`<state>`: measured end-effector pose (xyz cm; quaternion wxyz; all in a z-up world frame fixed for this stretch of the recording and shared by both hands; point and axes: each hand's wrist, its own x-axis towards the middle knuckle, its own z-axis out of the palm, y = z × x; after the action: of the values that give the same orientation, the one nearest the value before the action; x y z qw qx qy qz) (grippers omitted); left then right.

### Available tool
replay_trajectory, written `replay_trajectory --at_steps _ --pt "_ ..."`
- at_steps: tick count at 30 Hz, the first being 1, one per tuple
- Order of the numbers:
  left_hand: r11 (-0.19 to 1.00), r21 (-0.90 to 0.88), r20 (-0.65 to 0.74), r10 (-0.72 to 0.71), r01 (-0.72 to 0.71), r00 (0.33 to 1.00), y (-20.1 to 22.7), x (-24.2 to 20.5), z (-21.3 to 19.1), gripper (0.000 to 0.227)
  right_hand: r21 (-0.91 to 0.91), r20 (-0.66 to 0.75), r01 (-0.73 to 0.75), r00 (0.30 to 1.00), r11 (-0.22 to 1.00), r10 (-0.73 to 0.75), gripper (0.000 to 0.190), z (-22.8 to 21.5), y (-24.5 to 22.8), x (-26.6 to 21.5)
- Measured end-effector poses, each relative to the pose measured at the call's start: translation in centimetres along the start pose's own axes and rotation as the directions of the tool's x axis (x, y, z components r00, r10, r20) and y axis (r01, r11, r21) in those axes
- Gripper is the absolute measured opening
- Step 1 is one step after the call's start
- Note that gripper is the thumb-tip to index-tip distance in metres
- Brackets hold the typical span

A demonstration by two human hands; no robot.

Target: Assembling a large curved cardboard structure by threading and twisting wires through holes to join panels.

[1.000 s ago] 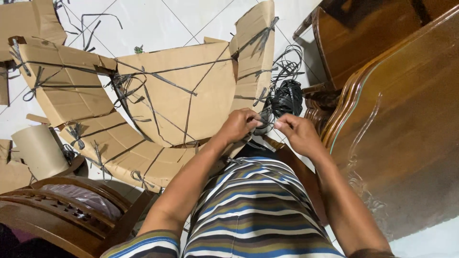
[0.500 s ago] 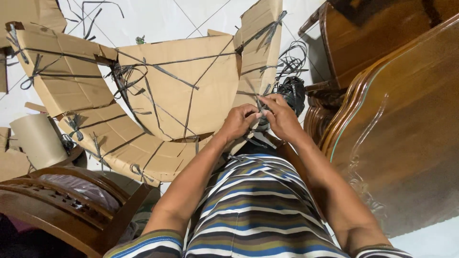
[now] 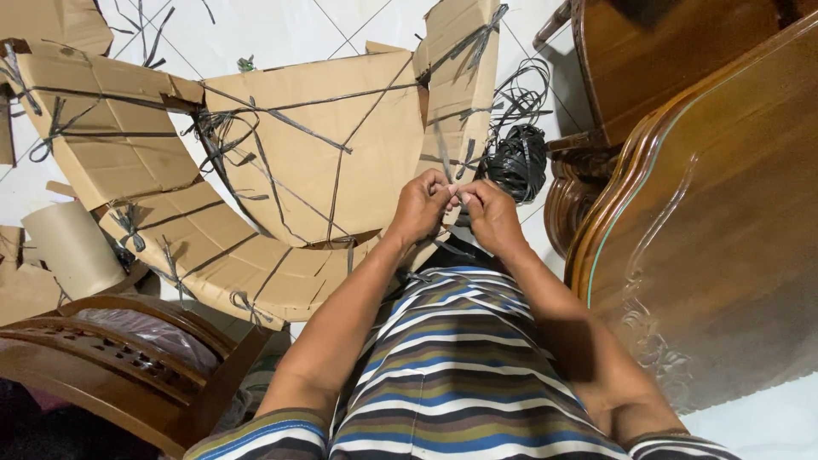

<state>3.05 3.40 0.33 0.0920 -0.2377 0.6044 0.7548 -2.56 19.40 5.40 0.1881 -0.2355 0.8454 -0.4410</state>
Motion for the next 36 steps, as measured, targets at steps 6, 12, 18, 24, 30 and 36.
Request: replay_trajectory --at_steps 6,12,18,24,30,36 --pt "0.963 0.269 -0.087 0.022 0.002 0.996 0.9 -0.9 0.3 0.024 -0.001 -0.073 -0.066 0.995 0.998 0.066 0.007 1.0 0.3 0.0" --pt "0.946 0.316 -0.100 0.107 -0.070 0.989 3.4 -3.9 0.9 0.042 0.049 -0.133 -0.185 0.973 0.982 0.190 0.005 2.1 0.8 -0.2" --pt "0.874 0.444 -0.050 0.245 -0.198 0.968 1.2 -3.6 0.5 0.050 0.056 -0.189 -0.272 0.942 0.961 0.278 0.010 2.8 0.9 -0.3" --pt "0.762 0.577 0.022 0.345 -0.294 0.938 0.8 -3.2 0.4 0.048 -0.247 -0.192 0.000 0.980 0.969 -0.049 0.012 2.3 -0.1 -0.3" --pt "0.723 0.600 0.042 0.401 -0.344 0.915 1.1 -3.6 0.4 0.044 -0.471 -0.034 0.243 0.956 0.848 -0.293 0.016 1.8 -0.8 -0.7" --pt "0.359 0.839 0.176 0.531 -0.408 0.829 -0.8 -2.6 0.5 0.042 -0.565 0.046 0.294 0.944 0.771 -0.325 0.010 1.5 2.9 -0.1"
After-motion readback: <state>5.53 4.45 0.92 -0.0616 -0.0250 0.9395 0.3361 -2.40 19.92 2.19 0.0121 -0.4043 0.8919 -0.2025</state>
